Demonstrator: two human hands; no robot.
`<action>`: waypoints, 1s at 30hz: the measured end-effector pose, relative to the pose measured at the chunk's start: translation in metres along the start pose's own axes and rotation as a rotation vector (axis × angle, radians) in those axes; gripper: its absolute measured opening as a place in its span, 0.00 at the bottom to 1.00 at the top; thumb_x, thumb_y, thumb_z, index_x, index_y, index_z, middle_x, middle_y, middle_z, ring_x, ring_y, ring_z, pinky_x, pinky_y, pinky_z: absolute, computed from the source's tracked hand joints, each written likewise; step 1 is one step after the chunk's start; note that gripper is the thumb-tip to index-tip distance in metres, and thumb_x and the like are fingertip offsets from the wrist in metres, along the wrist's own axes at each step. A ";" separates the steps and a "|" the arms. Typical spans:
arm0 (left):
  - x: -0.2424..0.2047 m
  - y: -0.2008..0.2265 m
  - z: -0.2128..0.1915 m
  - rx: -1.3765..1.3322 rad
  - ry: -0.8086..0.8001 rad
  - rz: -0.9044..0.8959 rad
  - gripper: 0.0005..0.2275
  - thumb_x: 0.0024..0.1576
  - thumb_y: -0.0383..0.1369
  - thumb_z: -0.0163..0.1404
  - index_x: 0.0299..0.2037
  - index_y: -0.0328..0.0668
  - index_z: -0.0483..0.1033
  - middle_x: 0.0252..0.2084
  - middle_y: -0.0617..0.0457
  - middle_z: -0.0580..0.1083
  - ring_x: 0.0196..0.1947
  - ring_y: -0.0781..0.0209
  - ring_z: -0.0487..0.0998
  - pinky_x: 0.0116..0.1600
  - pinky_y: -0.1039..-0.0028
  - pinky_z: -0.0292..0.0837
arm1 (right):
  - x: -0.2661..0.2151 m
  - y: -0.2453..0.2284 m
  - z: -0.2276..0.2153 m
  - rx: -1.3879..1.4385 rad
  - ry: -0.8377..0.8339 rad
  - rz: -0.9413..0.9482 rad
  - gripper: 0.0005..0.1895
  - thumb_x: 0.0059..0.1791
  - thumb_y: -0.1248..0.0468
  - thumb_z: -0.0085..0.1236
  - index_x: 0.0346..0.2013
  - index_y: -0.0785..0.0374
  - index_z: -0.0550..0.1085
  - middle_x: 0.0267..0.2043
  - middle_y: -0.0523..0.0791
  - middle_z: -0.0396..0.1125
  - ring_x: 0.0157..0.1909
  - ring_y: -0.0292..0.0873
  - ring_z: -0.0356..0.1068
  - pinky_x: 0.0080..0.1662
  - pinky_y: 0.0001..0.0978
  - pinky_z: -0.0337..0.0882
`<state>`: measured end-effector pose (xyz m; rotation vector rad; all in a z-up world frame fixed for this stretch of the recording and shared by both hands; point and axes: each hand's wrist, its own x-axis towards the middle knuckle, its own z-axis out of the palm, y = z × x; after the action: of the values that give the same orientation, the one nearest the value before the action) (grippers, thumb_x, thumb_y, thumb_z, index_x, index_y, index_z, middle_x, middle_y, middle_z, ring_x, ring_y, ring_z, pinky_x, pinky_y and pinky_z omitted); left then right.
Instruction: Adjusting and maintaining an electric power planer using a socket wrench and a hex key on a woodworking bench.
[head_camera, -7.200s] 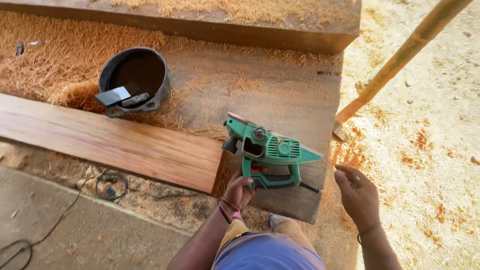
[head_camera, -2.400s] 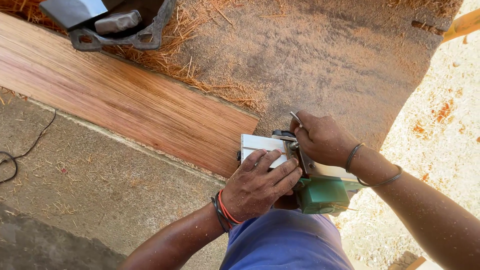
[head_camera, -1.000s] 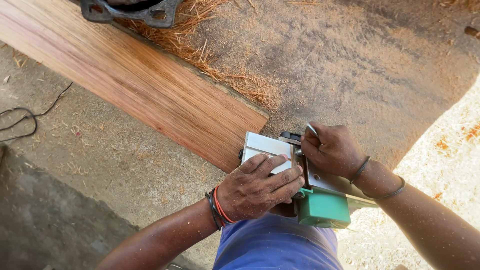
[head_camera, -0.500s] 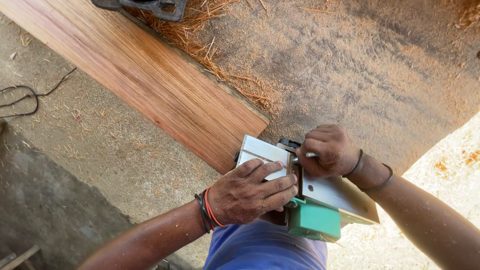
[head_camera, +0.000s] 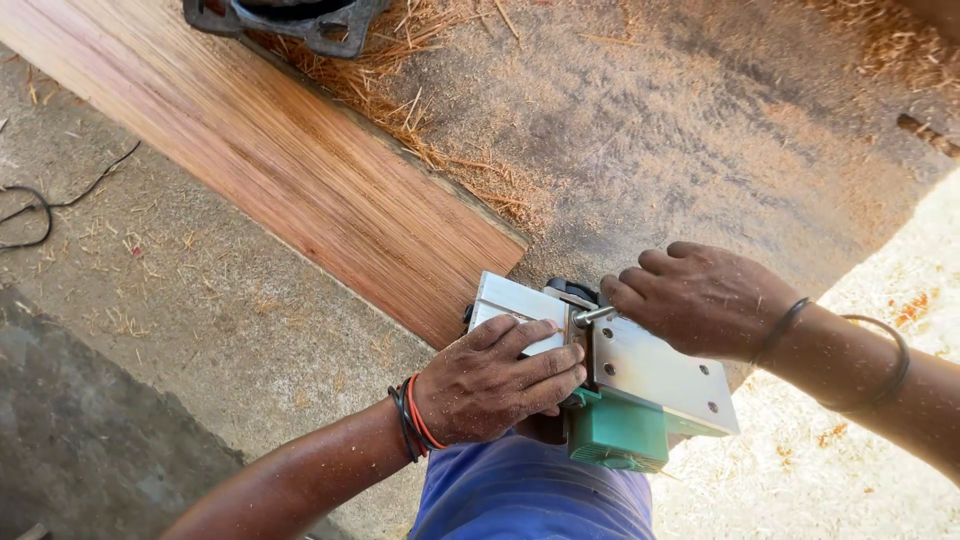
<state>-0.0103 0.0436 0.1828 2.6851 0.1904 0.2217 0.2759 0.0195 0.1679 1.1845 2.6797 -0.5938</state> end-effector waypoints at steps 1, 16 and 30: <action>0.000 0.000 0.000 0.008 0.005 -0.001 0.20 0.60 0.45 0.50 0.60 0.49 0.74 0.64 0.55 0.72 0.65 0.53 0.69 0.66 0.61 0.61 | 0.000 -0.001 -0.001 -0.031 -0.046 -0.011 0.22 0.45 0.60 0.49 0.53 0.61 0.70 0.38 0.43 0.68 0.44 0.47 0.69 0.43 0.39 0.71; -0.001 -0.003 -0.001 0.020 0.047 0.017 0.20 0.60 0.43 0.49 0.60 0.47 0.73 0.61 0.54 0.72 0.63 0.54 0.71 0.65 0.62 0.62 | -0.021 -0.011 0.036 -0.067 0.373 -0.007 0.31 0.48 0.62 0.53 0.68 0.46 0.69 0.57 0.50 0.67 0.54 0.50 0.70 0.54 0.44 0.71; -0.001 -0.005 0.003 0.029 0.063 0.055 0.19 0.60 0.41 0.49 0.61 0.46 0.73 0.63 0.54 0.72 0.63 0.53 0.70 0.66 0.62 0.61 | -0.019 -0.031 0.023 0.940 0.157 0.642 0.32 0.52 0.60 0.55 0.68 0.62 0.58 0.48 0.45 0.78 0.42 0.50 0.80 0.44 0.41 0.78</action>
<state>-0.0114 0.0465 0.1778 2.7164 0.1396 0.3230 0.2656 -0.0220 0.1620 2.2165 1.8637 -1.7391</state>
